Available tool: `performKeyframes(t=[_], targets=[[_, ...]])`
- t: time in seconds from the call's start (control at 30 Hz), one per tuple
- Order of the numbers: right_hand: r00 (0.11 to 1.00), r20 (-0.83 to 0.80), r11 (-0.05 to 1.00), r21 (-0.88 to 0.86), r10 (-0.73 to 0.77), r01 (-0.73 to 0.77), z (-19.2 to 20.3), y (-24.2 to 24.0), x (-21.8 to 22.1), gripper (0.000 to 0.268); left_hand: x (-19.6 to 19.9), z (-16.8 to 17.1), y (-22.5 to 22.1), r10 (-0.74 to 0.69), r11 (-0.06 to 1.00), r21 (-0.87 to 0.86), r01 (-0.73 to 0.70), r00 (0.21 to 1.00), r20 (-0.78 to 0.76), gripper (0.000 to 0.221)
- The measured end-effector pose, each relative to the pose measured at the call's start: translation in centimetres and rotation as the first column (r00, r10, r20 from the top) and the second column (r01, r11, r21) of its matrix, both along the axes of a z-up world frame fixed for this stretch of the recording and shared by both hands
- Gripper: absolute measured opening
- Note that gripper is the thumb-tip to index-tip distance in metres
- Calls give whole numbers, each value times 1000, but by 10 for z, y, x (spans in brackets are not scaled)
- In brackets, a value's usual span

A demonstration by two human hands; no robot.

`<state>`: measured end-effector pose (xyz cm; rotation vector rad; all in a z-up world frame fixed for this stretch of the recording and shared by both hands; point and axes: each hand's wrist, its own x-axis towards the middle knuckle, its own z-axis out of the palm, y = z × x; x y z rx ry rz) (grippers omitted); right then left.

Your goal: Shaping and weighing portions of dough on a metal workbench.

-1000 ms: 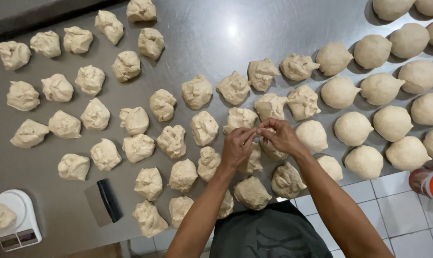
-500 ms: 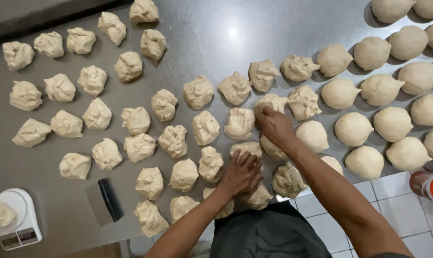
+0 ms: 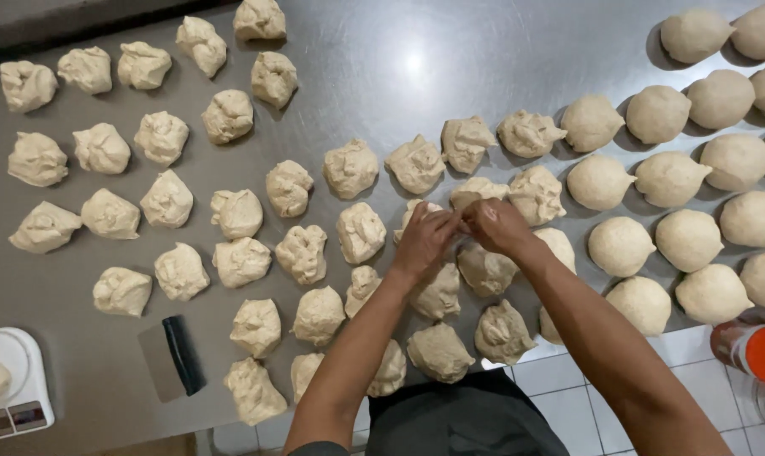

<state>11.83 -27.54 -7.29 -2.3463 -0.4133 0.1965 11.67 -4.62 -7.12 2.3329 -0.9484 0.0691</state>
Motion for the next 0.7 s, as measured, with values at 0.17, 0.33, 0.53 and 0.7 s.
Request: performKeyframes(t=[0.17,0.33,0.53,0.7], targets=[[975,-221,994,-107,7,-32,84,13,8,28,9,14,7,-25,998,56,20,997,78,27],[884,-441,947,189,-153,259,58,-9,10,37,13,11,13,15,991,129,-32,991,131,27],[828,-501,789,389,-253,476,73,11,38,47,8,47,2,-52,943,330,49,999,-1,36],[960,220,967,221,-172,123,59,30,56,28,5,26,-4,79,997,9,-79,997,-1,54]])
